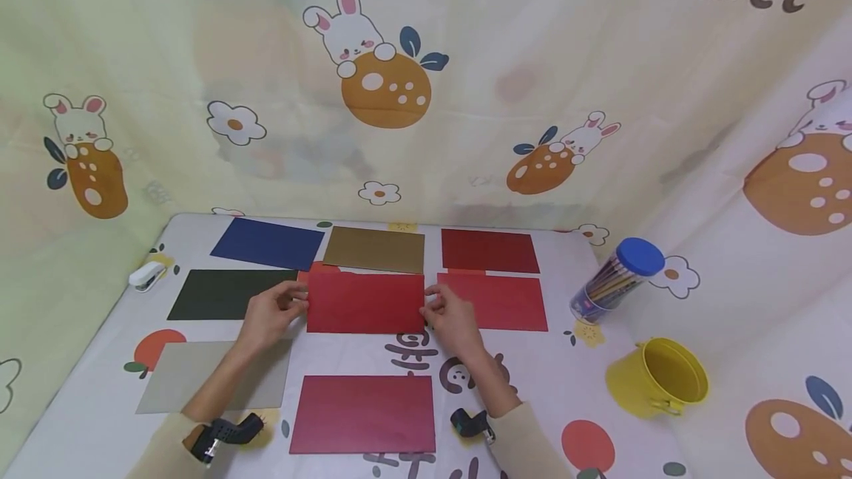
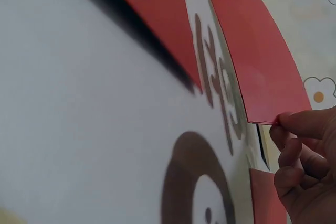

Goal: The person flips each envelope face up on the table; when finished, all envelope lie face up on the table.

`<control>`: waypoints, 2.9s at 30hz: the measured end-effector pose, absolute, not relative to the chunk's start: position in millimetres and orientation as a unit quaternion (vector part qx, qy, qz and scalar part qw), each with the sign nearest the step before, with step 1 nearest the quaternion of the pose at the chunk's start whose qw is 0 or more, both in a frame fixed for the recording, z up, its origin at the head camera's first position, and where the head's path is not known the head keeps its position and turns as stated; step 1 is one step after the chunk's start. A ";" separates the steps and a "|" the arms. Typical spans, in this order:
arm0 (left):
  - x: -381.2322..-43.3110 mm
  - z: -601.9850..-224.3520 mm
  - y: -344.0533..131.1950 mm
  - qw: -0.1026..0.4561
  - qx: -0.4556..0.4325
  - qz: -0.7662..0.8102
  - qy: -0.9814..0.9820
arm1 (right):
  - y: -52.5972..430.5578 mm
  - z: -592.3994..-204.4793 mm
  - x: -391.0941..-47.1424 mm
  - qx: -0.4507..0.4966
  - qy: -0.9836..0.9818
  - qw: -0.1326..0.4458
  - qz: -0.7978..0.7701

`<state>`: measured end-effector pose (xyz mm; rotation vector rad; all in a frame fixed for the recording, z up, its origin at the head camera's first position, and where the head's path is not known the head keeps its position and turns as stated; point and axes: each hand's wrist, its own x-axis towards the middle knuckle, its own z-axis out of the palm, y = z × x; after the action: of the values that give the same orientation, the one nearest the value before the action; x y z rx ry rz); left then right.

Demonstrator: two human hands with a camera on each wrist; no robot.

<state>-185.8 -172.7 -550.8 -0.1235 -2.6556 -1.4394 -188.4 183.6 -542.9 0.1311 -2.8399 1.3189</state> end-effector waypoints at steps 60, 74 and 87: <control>-255.2 -535.8 -181.9 0.008 -0.073 -0.444 -0.893 | 190.2 -524.0 -268.7 0.058 -0.921 -0.009 0.385; -284.7 -541.7 -160.3 -0.033 -0.077 -0.461 -0.883 | 188.7 -531.5 -305.5 0.036 -0.918 -0.080 0.386; -286.0 -535.1 -153.1 -0.072 -0.041 -0.472 -0.878 | 182.9 -529.9 -308.4 -0.004 -0.899 -0.113 0.424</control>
<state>-286.0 -153.1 -535.1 -0.1357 -2.8914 -1.5550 -308.4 182.9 -529.9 -0.0143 -3.0450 1.4375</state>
